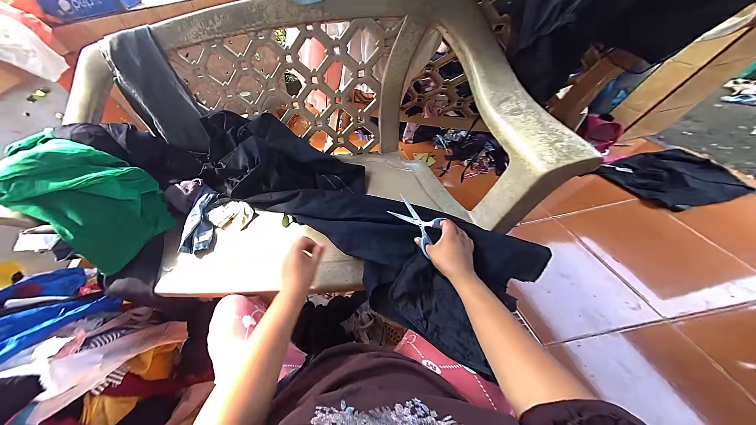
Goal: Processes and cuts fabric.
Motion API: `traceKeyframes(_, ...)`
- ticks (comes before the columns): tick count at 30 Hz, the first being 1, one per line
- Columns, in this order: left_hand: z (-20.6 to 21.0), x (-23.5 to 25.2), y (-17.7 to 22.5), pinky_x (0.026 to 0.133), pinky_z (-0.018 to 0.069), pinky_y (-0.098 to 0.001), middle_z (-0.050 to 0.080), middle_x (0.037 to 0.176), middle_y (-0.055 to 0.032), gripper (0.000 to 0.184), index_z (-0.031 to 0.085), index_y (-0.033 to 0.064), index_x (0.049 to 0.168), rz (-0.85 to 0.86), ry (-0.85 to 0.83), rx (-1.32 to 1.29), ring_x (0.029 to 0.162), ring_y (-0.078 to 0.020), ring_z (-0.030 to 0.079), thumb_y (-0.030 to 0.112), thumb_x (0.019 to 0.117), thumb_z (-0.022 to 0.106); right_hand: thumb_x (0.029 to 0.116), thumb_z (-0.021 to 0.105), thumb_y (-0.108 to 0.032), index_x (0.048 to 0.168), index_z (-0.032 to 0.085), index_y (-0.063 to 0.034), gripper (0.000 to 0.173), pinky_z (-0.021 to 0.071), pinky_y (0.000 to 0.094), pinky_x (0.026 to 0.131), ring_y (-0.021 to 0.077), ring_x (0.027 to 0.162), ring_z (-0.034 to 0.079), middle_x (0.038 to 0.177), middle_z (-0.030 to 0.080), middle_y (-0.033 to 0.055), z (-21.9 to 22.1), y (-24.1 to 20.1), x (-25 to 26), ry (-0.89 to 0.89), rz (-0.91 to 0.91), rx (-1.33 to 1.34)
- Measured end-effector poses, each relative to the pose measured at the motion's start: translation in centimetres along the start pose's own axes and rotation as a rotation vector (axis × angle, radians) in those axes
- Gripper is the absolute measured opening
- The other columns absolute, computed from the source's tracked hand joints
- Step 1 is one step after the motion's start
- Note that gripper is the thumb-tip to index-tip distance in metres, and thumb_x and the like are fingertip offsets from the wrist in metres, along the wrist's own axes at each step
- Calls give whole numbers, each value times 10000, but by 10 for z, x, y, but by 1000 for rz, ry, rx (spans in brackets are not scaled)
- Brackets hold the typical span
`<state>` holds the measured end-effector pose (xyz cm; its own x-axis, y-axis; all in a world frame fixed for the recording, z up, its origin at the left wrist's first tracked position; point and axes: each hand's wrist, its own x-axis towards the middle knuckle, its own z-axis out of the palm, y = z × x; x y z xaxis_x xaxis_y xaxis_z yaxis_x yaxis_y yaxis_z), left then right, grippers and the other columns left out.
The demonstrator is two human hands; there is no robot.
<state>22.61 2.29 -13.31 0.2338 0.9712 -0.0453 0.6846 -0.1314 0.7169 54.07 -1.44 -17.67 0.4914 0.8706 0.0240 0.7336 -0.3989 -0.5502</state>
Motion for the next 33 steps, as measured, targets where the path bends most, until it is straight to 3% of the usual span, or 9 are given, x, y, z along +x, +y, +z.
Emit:
traceKeyframes(5, 77, -32, 47, 963, 509, -574, 630, 1303, -205, 584, 651, 51, 1300, 291, -338, 410, 1224, -406, 595, 515, 946, 669, 871, 808, -306, 1468, 360, 113, 856, 323, 554, 1165, 449, 1386, 441, 1468, 452, 336, -7, -22, -11, -78, 120, 200)
traceKeyframes(8, 84, -25, 39, 957, 506, -583, 637, 1264, -230, 314, 682, 16, 1217, 310, -327, 381, 1218, -430, 590, 232, 1012, 584, 914, 779, -206, 1525, 235, 75, 865, 347, 430, 1172, 344, 1447, 381, 1559, 348, 290, -32, -30, -15, -189, 215, 495)
traceKeyframes(11, 69, -25, 29, 1036, 488, -494, 678, 1197, -226, 251, 679, -57, 1161, 236, -261, 37, 1176, -341, 638, 100, 1029, 535, 959, 720, -180, 1538, 240, 50, 786, 412, 414, 1107, 310, 1400, 431, 1555, 368, 265, -64, -19, -9, -288, 214, 608)
traceKeyframes(15, 53, -41, 12, 845, 528, -249, 633, 967, -63, 113, 612, -61, 1048, 156, -64, -666, 886, -59, 614, 12, 991, 548, 960, 689, -101, 1534, 255, 24, 730, 469, 393, 1003, 270, 1270, 502, 1498, 408, 242, -82, 7, 14, -297, 190, 695)
traceKeyframes(19, 12, -69, 2, 880, 582, -358, 673, 897, -12, 156, 501, 69, 963, -15, 85, -1191, 870, -128, 688, -22, 1030, 394, 982, 693, -211, 1567, 222, 49, 794, 407, 506, 1101, 385, 1369, 446, 1536, 370, 311, -75, 5, 31, -369, 157, 503)
traceKeyframes(22, -22, -88, 4, 768, 606, -347, 694, 861, -35, 254, 507, 102, 1016, -206, 333, -1402, 806, -154, 707, 94, 1106, 269, 1023, 632, -287, 1347, 521, 133, 542, 379, 616, 1062, 468, 1260, 527, 1327, 545, 362, -54, -7, 43, -443, 44, 55)
traceKeyframes(25, -56, -96, -10, 831, 601, -369, 696, 936, -50, 329, 533, 73, 1112, -116, 485, -1374, 907, -149, 702, 191, 1124, 226, 1052, 536, -199, 1197, 651, 81, 336, 432, 650, 1008, 475, 1223, 584, 1252, 626, 319, -42, -40, 33, -389, 8, -279)
traceKeyframes(28, -79, -103, -19, 751, 614, -302, 694, 820, 2, 286, 542, 98, 987, -22, 555, -1241, 792, -89, 702, 105, 1104, 281, 1043, 545, -161, 1210, 628, 69, 296, 479, 633, 938, 475, 1180, 613, 1220, 640, 312, -34, -63, 22, -293, 14, -374)
traceKeyframes(33, -60, -117, -2, 654, 488, -164, 521, 694, 118, 199, 487, 146, 826, 88, 419, -835, 642, 28, 530, -12, 943, 517, 980, 670, -419, 1313, 595, 57, 586, 484, 634, 956, 465, 1152, 606, 1358, 541, 311, -41, -120, -50, -452, -281, 70)
